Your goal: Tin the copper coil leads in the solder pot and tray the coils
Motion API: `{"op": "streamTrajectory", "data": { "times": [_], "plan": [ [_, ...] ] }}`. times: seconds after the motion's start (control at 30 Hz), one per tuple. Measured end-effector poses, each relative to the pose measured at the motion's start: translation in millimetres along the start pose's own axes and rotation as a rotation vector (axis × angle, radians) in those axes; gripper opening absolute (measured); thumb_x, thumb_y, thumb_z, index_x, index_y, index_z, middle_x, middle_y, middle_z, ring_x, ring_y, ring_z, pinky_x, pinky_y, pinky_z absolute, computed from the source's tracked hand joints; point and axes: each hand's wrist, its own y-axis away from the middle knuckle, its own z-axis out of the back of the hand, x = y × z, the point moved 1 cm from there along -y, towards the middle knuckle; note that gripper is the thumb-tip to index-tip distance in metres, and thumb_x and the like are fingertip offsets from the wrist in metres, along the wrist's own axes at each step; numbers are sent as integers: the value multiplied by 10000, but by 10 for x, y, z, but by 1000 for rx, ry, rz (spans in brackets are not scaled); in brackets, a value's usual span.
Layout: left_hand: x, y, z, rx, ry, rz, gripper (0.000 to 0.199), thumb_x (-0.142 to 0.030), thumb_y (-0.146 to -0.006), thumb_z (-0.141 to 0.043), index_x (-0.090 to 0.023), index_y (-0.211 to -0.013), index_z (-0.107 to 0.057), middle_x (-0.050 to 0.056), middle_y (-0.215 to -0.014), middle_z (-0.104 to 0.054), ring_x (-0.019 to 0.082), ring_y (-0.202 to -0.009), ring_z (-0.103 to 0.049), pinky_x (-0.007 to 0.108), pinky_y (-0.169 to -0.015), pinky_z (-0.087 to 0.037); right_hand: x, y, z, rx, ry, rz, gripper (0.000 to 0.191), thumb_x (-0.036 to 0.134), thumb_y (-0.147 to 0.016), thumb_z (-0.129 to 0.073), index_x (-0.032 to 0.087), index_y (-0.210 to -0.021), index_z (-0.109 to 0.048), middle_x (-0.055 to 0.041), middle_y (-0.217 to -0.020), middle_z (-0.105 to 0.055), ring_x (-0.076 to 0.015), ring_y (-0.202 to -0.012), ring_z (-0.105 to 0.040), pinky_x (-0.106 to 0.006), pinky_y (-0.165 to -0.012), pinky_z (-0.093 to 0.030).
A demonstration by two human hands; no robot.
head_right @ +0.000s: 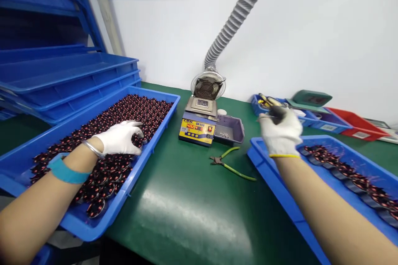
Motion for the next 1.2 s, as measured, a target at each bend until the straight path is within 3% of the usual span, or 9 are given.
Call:
{"op": "streamTrajectory", "data": {
  "times": [0.1,0.2,0.4,0.53,0.63,0.83,1.03,1.2],
  "plan": [
    [-39,-67,-76,-35,14,-6,300,-388,-557,-641,-243,-808,-719,66,-1335,-506,351,-1291,-350,481,-1060,-293,288,452,-238,225,-212,150,414,207,-673,-664,116,-1075,-627,-151,-994,-658,-207,-854,-636,-361,-825,-502],
    [-42,-118,-129,-55,40,-20,154,-306,-629,-569,-235,-671,-699,36,-1281,-561,309,-1285,-371,458,-1057,-309,546,918,-329,397,-419,235,395,269,-686,-636,146,-1058,-588,-110,-966,-641,-203,-838,-628,-383,-784,-523],
    [23,-54,44,-136,156,-38,229,-378,-707,-524,-223,-609,-661,11,-1215,-614,198,-1233,-455,294,-1040,-354,881,1582,-317,579,-656,313,331,294,-729,-627,215,-1041,-550,-56,-877,-607,-174,-727,-606,-351,-694,-541],
    [24,23,178,-294,362,-5,277,-429,-716,-532,-213,-575,-633,15,-1198,-623,200,-1175,-514,278,-1017,-379,934,1942,-438,681,-681,329,327,244,-752,-594,230,-1075,-545,-50,-899,-597,-167,-746,-603,-337,-715,-539],
    [27,40,160,-272,294,25,261,-452,-680,-566,-218,-610,-659,24,-1242,-593,228,-1201,-492,308,-1035,-361,872,2171,-598,736,-655,315,315,197,-737,-576,223,-1050,-557,-49,-949,-593,-162,-782,-601,-331,-747,-534],
    [76,-18,-37,26,16,63,494,-516,-539,-667,-287,-975,-701,72,-1397,-440,339,-1320,-317,463,-1055,-302,651,2373,-803,868,-631,154,318,167,-723,-556,211,-1038,-561,-52,-972,-599,-153,-772,-613,-311,-708,-554],
    [-1,-133,-222,-24,126,92,405,-520,-618,-597,-266,-908,-722,62,-1374,-471,327,-1362,-225,457,-1085,-252,613,2352,-817,905,-648,111,300,168,-719,-559,213,-1015,-575,-48,-970,-607,-152,-760,-622,-317,-708,-561],
    [-12,-202,-320,-20,207,53,268,-421,-690,-524,-246,-734,-722,33,-1151,-651,240,-1304,-371,364,-1095,-270,608,2369,-818,910,-671,122,308,160,-711,-563,222,-1012,-578,-44,-968,-604,-153,-758,-617,-316,-699,-561]
  ]
}}
